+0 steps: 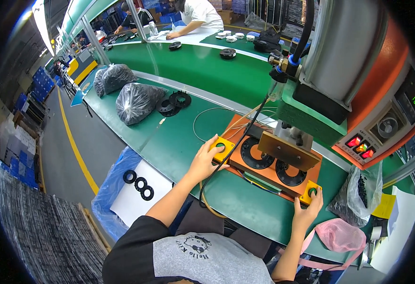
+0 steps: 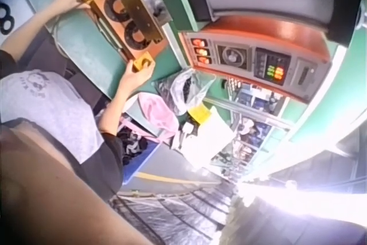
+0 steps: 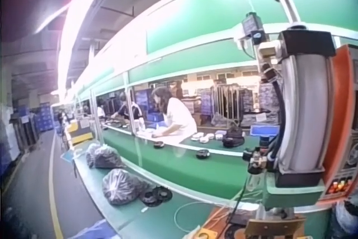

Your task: The person assembles circular base components by attaching small parts from a bag onto the rings by hand, loads the assembled components into a press machine, operates the machine using push buttons, and places the finished parts into a storage bin.

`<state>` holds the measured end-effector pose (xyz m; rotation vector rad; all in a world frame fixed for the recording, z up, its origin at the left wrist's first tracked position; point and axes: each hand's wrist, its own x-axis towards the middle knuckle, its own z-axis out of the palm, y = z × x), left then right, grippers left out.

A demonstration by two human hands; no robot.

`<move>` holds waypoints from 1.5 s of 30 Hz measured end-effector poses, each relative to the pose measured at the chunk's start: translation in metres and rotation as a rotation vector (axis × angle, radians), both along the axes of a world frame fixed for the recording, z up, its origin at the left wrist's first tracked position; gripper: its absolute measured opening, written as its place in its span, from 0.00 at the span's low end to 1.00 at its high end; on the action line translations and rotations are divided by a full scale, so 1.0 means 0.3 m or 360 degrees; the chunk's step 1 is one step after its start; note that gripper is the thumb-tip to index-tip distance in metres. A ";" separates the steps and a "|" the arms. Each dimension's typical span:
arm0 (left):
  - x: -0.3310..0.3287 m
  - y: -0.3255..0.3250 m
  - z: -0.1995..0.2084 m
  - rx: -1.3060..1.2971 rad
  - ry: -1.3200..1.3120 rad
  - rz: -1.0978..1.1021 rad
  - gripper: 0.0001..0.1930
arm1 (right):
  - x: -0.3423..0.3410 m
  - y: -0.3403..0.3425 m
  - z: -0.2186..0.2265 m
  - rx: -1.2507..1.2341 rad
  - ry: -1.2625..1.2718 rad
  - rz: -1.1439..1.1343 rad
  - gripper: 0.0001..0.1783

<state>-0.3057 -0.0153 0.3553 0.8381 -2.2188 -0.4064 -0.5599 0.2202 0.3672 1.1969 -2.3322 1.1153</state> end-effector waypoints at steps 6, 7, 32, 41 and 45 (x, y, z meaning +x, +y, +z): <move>-0.002 0.006 0.022 0.0075 0.0012 -0.0016 0.28 | -0.008 0.004 0.002 0.0057 0.0031 -0.0017 0.26; -0.003 0.008 0.024 0.0100 0.0012 -0.0021 0.28 | -0.006 0.007 0.008 0.0083 0.0029 -0.0028 0.26; 1.244 0.237 -0.715 0.0634 0.0483 0.2258 0.19 | 0.152 0.174 -0.101 0.0051 0.0040 0.0087 0.15; 1.004 0.119 -0.898 0.1191 0.0206 0.1530 0.32 | 0.221 0.124 -0.115 0.0235 -0.0118 0.0248 0.10; 0.733 -0.074 -0.416 0.0174 0.0931 0.1555 0.12 | 0.207 0.122 -0.161 0.0231 0.0087 0.0334 0.09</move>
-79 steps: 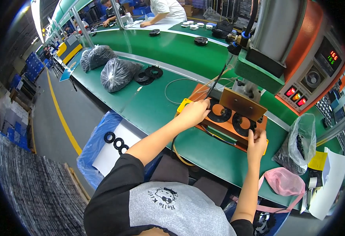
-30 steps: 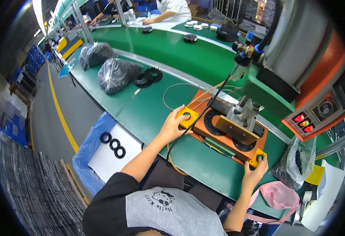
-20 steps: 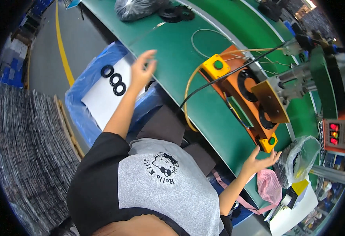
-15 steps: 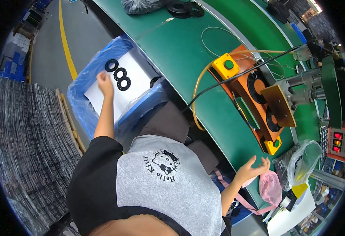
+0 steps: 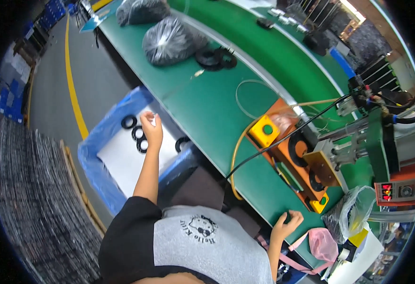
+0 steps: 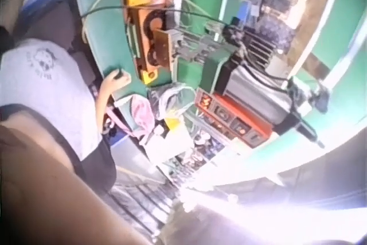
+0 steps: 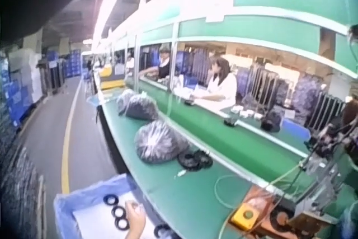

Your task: The person assembles circular base components by attaching small parts from a bag onto the rings by hand, loads the assembled components into a press machine, operates the machine using push buttons, and places the finished parts into a storage bin.

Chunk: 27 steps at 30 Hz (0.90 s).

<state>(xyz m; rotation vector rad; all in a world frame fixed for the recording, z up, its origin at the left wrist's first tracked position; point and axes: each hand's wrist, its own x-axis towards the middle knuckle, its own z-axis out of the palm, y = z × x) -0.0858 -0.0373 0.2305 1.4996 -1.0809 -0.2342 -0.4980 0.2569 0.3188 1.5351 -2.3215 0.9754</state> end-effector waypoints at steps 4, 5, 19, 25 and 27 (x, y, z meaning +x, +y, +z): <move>-0.167 -0.188 0.420 -0.0569 -0.0618 -0.0451 0.15 | 0.018 0.009 0.024 -0.0128 -0.0245 -0.0045 0.09; -0.210 -0.262 0.440 -0.0489 -0.0745 -0.0594 0.18 | 0.019 0.007 0.027 -0.0099 -0.0227 -0.0035 0.09; -0.441 -0.734 0.302 0.0062 -0.1866 -0.0499 0.17 | 0.041 -0.018 0.025 -0.0162 -0.0342 -0.0168 0.07; -0.403 -0.724 0.390 -0.0294 -0.1302 -0.0577 0.13 | 0.042 -0.007 0.026 -0.0166 -0.0320 -0.0105 0.07; -0.428 -0.592 0.551 -0.0357 -0.0830 -0.0731 0.08 | 0.041 -0.003 0.026 -0.0239 -0.0280 -0.0126 0.07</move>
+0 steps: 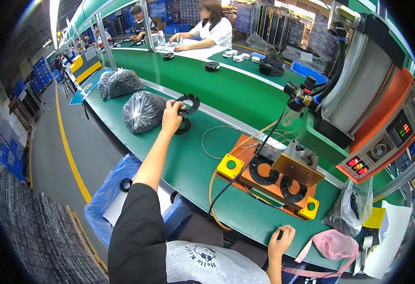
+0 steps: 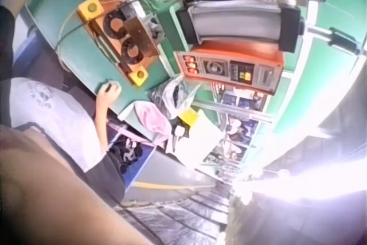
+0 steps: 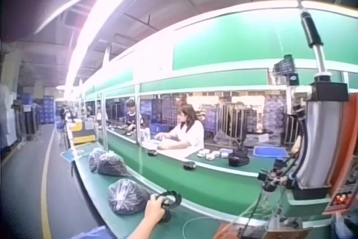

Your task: The person assembles circular base components by attaching small parts from a bag onto the rings by hand, loads the assembled components into a press machine, operates the machine using push buttons, and places the finished parts into a storage bin.

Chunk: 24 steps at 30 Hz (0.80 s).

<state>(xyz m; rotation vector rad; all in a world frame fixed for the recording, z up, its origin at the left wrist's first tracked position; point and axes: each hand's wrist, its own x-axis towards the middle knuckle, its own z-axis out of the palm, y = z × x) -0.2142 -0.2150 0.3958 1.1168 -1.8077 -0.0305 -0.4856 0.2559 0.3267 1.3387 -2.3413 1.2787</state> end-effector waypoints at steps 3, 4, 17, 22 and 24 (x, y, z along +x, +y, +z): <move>0.030 0.169 0.082 -0.0155 0.0577 -0.0446 0.05 | -0.003 -0.002 -0.001 -0.0025 0.0095 0.0046 0.08; 0.030 0.235 0.092 -0.0174 0.0711 -0.0549 0.08 | -0.002 -0.002 -0.001 -0.0017 0.0081 0.0043 0.08; -0.308 1.123 -0.060 0.0286 -0.0194 -0.1198 0.21 | 0.212 -0.059 0.200 -0.0333 -0.1385 0.0928 0.42; -0.355 1.143 -0.054 0.0309 -0.0126 -0.1386 0.27 | 0.141 -0.041 0.183 -0.0551 -0.1781 0.0645 0.10; -0.368 1.139 -0.067 0.0299 0.0042 -0.1459 0.32 | 0.110 -0.011 0.212 -0.0699 -0.2084 0.0597 0.07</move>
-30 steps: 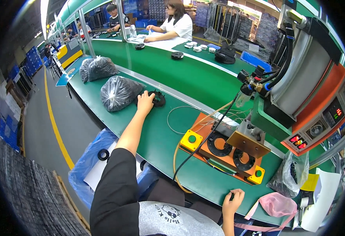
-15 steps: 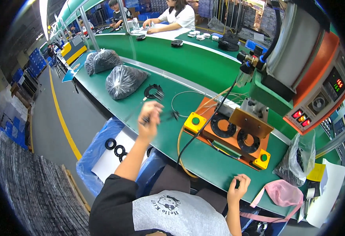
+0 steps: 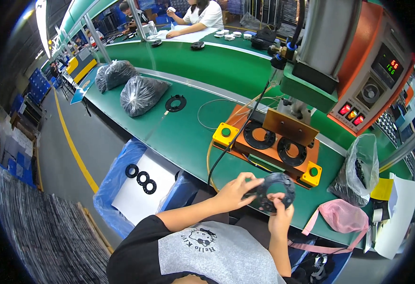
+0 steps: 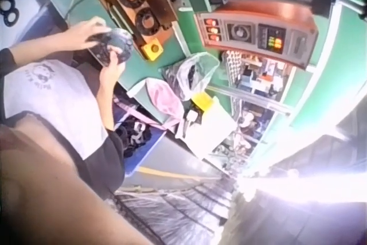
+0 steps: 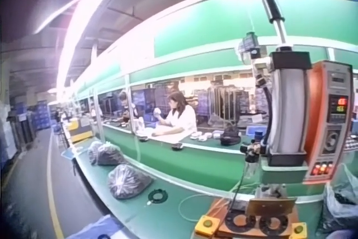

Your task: The person assembles circular base components by attaching small parts from a bag onto the rings by hand, loads the assembled components into a press machine, operates the machine using push buttons, and places the finished parts into a storage bin.

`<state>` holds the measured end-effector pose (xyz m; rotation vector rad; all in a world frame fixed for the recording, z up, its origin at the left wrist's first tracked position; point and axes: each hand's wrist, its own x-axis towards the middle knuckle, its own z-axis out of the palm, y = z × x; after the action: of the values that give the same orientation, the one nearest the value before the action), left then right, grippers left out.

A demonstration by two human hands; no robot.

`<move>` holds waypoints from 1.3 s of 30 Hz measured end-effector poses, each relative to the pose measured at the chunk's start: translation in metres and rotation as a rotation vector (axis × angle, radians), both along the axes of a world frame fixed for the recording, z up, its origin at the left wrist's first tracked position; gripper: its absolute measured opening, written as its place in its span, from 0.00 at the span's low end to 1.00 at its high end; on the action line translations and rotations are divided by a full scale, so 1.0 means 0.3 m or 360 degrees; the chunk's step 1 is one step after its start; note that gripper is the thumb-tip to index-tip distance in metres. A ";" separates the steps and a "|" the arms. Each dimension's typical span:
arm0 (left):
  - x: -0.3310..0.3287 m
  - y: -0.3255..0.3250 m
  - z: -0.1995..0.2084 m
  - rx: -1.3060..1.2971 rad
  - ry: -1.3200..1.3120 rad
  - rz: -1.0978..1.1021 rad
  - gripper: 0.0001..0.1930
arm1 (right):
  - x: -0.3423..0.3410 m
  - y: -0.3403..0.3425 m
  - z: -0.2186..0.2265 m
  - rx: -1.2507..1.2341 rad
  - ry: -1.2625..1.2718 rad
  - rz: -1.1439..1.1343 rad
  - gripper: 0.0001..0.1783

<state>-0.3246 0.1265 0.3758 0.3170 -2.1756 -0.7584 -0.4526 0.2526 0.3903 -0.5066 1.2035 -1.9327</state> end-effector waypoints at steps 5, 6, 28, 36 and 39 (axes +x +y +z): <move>0.014 -0.030 -0.039 0.1240 0.0253 -0.0013 0.26 | -0.152 0.080 -0.031 0.0199 0.0166 0.0294 0.09; 0.015 -0.048 -0.080 0.1277 0.0299 0.0044 0.25 | -0.158 0.088 -0.021 0.0204 0.0164 0.0286 0.09; 0.087 -0.077 -0.120 0.0448 -0.0366 0.0225 0.27 | -0.222 0.078 -0.112 0.0866 0.1462 -0.0003 0.29; 0.093 -0.096 -0.083 0.0546 -0.0464 0.0217 0.29 | -0.217 0.048 -0.138 0.0714 0.1450 -0.0138 0.23; 0.087 -0.080 -0.088 0.0496 -0.0449 0.0262 0.31 | -0.209 0.044 -0.133 0.0695 0.1571 -0.0174 0.20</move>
<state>-0.2984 0.1026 0.3494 0.7946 -2.2509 -1.0085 -0.5152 0.2659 0.3505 -1.2365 2.2254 -1.4071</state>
